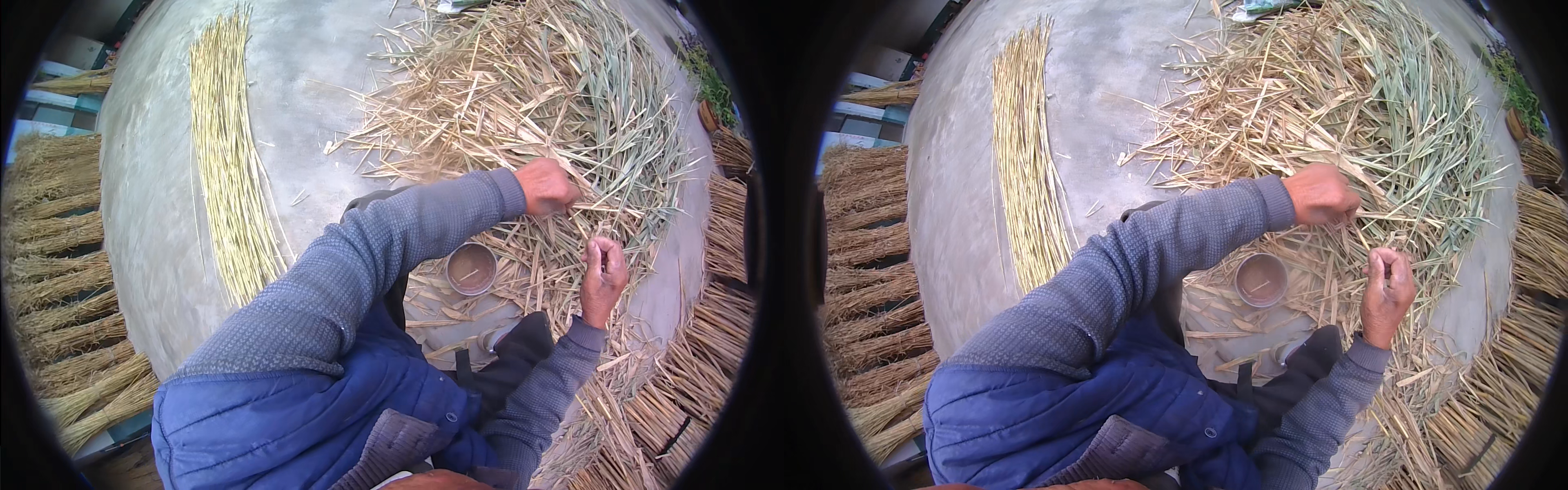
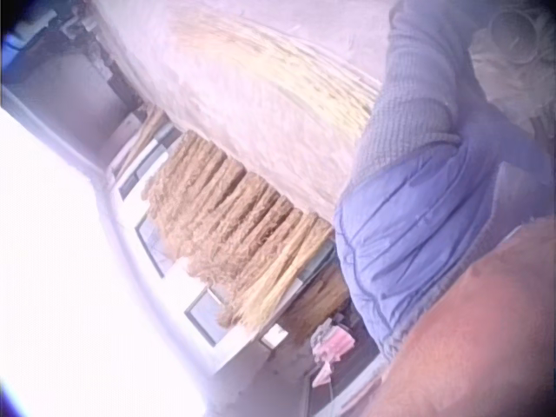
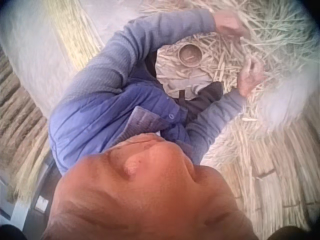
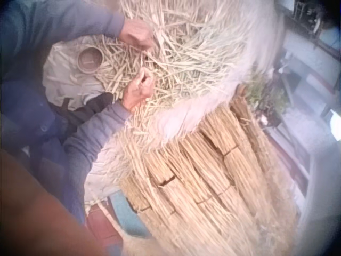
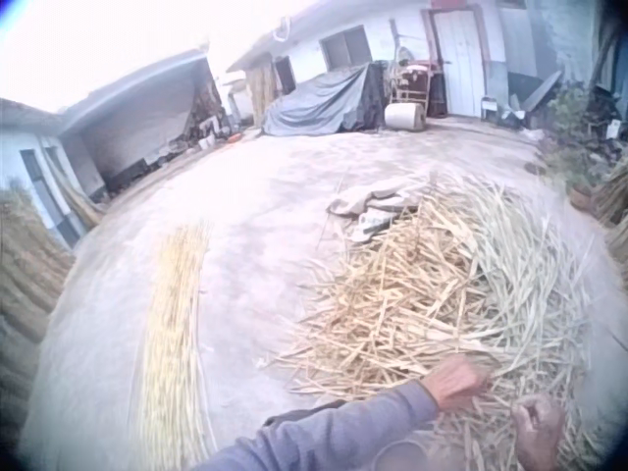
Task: The person sits on the floor and repeatedly strips thin fibers from long dried straw stalks by hand. They hold each stalk with both hands, pull off the fibers, and drop the processed stalks onto a pile on the floor.
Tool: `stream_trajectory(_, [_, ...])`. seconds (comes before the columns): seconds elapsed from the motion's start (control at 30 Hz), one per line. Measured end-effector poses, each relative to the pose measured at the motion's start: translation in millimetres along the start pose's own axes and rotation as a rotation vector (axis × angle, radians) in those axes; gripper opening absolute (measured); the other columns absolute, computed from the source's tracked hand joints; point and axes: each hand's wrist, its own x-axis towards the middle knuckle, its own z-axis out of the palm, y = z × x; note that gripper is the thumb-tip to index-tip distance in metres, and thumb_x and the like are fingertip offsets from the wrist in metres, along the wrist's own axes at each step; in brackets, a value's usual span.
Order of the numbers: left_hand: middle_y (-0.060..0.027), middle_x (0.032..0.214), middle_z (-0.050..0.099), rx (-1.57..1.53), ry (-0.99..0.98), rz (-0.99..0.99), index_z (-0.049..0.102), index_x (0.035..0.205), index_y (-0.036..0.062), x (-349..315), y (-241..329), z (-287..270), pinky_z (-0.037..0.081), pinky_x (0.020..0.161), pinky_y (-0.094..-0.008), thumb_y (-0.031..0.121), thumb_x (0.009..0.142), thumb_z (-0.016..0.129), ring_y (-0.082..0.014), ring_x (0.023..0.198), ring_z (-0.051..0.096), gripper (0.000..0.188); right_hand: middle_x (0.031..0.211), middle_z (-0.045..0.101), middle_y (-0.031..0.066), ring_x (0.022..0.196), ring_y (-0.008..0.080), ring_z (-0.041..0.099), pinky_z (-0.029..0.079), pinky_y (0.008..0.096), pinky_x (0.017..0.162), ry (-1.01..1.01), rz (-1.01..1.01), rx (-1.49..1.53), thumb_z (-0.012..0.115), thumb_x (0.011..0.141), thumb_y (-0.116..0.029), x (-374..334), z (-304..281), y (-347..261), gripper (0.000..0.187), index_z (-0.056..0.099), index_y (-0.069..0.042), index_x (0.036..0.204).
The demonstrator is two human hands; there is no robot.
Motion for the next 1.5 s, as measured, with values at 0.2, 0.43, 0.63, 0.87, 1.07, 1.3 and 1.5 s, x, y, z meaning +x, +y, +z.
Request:
stream_trajectory(0.2, [-0.0097, 0.065, 0.057, 0.163, 0.021, 0.151, 0.053, 0.073, 0.0073, -27.4, 7.5, -25.4, 0.05, 0.059, -0.0448, 0.014, 0.073, 0.064, -0.033, 0.067, 0.062, 0.013, 0.082, 0.063, 0.008, 0.064, 0.0148, 0.059, 0.049, 0.0298, 0.063, 0.287, 0.016, -0.23, 0.062, 0.097, -0.013, -12.0, -4.9, 10.3, 0.012, 0.065, -0.002, 0.093])
stream_trajectory(0.43, [-0.0062, 0.067, 0.057, 0.35, 0.023, 0.227, 0.05, 0.072, 0.0073, -77.9, 52.2, -104.6, 0.051, 0.064, -0.0408, 0.017, 0.07, 0.063, -0.027, 0.072, 0.063, 0.016, 0.093, 0.068, 0.0157, 0.08, 0.027, 0.065, 0.05, 0.0385, 0.075, 0.069, 0.196, -0.353, 0.065, 0.095, -0.024, -21.7, -32.8, 82.6, 0.026, 0.065, 0.0, 0.104])
stream_trajectory(0.63, [-0.0038, 0.074, 0.059, 0.496, -0.132, 0.113, 0.052, 0.077, 0.0089, -190.9, 35.8, -176.8, 0.048, 0.074, -0.0371, 0.017, 0.07, 0.064, -0.0229, 0.084, 0.06, 0.016, 0.12, 0.065, 0.0215, 0.107, 0.0242, 0.063, 0.049, 0.0355, 0.094, 0.07, 0.368, -0.097, 0.073, 0.091, -0.028, -34.9, -71.3, 136.4, 0.063, 0.049, 0.004, 0.139])
stream_trajectory(0.87, [-0.0084, 0.09, 0.075, 0.993, -0.738, -1.181, 0.072, 0.077, 0.0123, -555.1, -38.4, -335.3, 0.049, 0.075, -0.0388, 0.021, 0.088, 0.056, -0.0242, 0.087, 0.066, 0.022, 0.133, 0.058, 0.0213, 0.118, 0.0251, 0.058, 0.043, 0.0336, 0.101, -0.078, 0.609, 0.079, 0.068, 0.094, -0.039, -160.1, -150.5, 189.6, 0.076, 0.037, 0.006, 0.147])
stream_trajectory(1.07, [-0.0103, 0.081, 0.073, 0.164, -1.05, -1.455, 0.076, 0.082, 0.0126, -741.9, 39.7, -229.3, 0.055, 0.069, -0.0417, 0.028, 0.061, 0.082, -0.0273, 0.077, 0.07, 0.027, 0.143, 0.055, 0.0119, 0.128, 0.0317, 0.054, 0.038, 0.0435, 0.109, -0.05, 1.155, 0.555, 0.057, 0.094, -0.058, -287.9, -76.2, 219.2, 0.075, 0.044, -0.009, 0.148])
stream_trajectory(1.3, [-0.0123, 0.095, 0.073, -0.137, -0.763, -1.195, 0.074, 0.099, 0.0114, -650.3, 68.5, -107.1, 0.054, 0.083, -0.0412, 0.033, 0.077, 0.075, -0.0295, 0.095, 0.07, 0.031, 0.143, 0.055, 0.0131, 0.13, 0.0322, 0.053, 0.038, 0.0437, 0.11, -0.409, 1.098, 0.232, 0.06, 0.091, -0.058, -346.4, 40.7, 247.0, 0.075, 0.046, -0.01, 0.147])
stream_trajectory(1.5, [-0.0117, 0.076, 0.07, -0.041, -0.639, -1.004, 0.073, 0.084, 0.0055, -586.9, 3.8, -111.1, 0.054, 0.071, -0.0368, 0.024, 0.068, 0.082, -0.0251, 0.075, 0.068, 0.026, 0.144, 0.054, 0.0141, 0.131, 0.0326, 0.052, 0.038, 0.0438, 0.111, -0.648, 1.257, -0.039, 0.062, 0.088, -0.058, -476.2, 67.8, 274.2, 0.075, 0.049, -0.011, 0.145])
